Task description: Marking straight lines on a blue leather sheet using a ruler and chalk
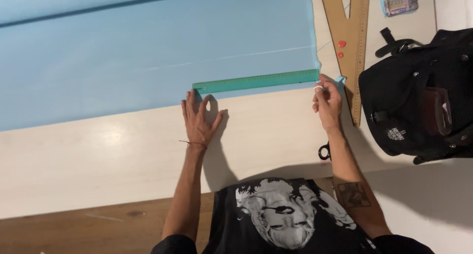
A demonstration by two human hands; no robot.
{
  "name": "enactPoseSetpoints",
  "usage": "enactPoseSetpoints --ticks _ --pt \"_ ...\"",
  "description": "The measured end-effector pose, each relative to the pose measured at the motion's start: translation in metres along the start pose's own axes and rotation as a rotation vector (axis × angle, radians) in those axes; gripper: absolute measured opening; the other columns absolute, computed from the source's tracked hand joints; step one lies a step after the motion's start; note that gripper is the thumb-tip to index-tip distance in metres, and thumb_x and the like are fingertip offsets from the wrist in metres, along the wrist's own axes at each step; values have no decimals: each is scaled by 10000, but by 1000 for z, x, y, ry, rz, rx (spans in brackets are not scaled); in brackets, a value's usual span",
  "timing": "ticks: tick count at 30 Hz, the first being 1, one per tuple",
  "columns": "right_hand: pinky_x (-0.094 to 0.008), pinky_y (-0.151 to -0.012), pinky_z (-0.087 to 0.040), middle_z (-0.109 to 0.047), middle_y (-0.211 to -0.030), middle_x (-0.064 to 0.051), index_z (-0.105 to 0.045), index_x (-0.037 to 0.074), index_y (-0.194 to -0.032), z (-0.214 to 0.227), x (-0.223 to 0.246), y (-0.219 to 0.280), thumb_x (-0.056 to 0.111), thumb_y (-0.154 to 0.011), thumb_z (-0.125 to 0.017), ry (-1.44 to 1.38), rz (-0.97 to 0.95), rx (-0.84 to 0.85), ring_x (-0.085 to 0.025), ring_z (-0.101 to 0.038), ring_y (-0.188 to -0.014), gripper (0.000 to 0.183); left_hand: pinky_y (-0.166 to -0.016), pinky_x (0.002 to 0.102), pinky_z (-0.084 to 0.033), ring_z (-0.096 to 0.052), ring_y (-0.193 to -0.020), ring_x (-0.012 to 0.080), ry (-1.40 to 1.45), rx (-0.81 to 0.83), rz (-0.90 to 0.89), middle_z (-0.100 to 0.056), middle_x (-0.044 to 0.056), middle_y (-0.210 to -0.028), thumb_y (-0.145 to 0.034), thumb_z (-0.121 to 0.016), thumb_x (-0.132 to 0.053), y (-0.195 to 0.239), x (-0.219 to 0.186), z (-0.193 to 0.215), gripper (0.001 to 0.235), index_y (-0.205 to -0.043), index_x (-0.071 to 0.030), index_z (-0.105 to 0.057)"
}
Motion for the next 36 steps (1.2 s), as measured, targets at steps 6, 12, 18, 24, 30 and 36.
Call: enactPoseSetpoints --ticks 6,12,18,24,30,36 --pt "-240 -425 -477 -642 -837 -126 -692 83 -1371 2 7 -1 68 -1231 -652 -73 -61 8 -124 -592 -503 147 -1468 601 -189 -413 -1741 400 -55 112 16 -446 241 -1842 -997 -783 -836 -2 -9 10 845 -1583 -232 -717" --pt "-224 -471 -551 -698 -1544 -135 -668 120 -1374 23 1 -13 95 -1240 -634 -203 -60 -41 -118 -666 -775 140 -1471 605 -202 -380 -1759 398 -92 170 -87 -398 242 -1877 -987 -736 -871 2 -13 7 920 -1658 -243 -687" --pt "-226 -476 -541 -647 -1680 -138 -653 95 -1370 36 -7 -39 84 -1263 -623 -147 -27 -63 -124 -658 -769 112 -1477 606 -159 -382 -1765 351 -125 239 -140 -420 211 -1883 -1006 -689 -890 -5 -18 3 974 -1732 -245 -622" --pt "-243 -451 -538 -615 -1706 -160 -653 89 -1367 45 -9 -53 85 -1268 -617 -101 -3 -110 -148 -661 -740 105 -1481 602 -153 -372 -1770 291 -129 229 -172 -460 140 -1881 -1007 -661 -908 -17 -26 -14 1026 -1793 -257 -554" --pt "-262 -569 -600 -732 -1084 -146 -685 50 -1381 52 -15 -61 33 -1257 -660 96 75 -139 -160 -707 -664 127 -1487 611 -129 -357 -1776 285 -157 255 -132 -446 105 -1895 -1024 -584 -947 -31 -35 -20 1013 -1775 -268 -579" --pt "-583 -1117 -596 -641 -1565 -252 -683 -14 -1273 52 -7 -38 132 -1285 -615 581 485 -38 -525 -702 -1352 162 -1472 638 -143 -361 -1771 298 -162 281 -122 -456 81 -1890 -1045 -587 -923 -34 -30 -15 961 -1774 -297 -577"
Point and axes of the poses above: each hand's wrist, its own y-axis away from the middle knuckle, its own z-axis out of the back of the hand, x = y × z, the point moved 1 cm from there along -y, towards the middle knuckle
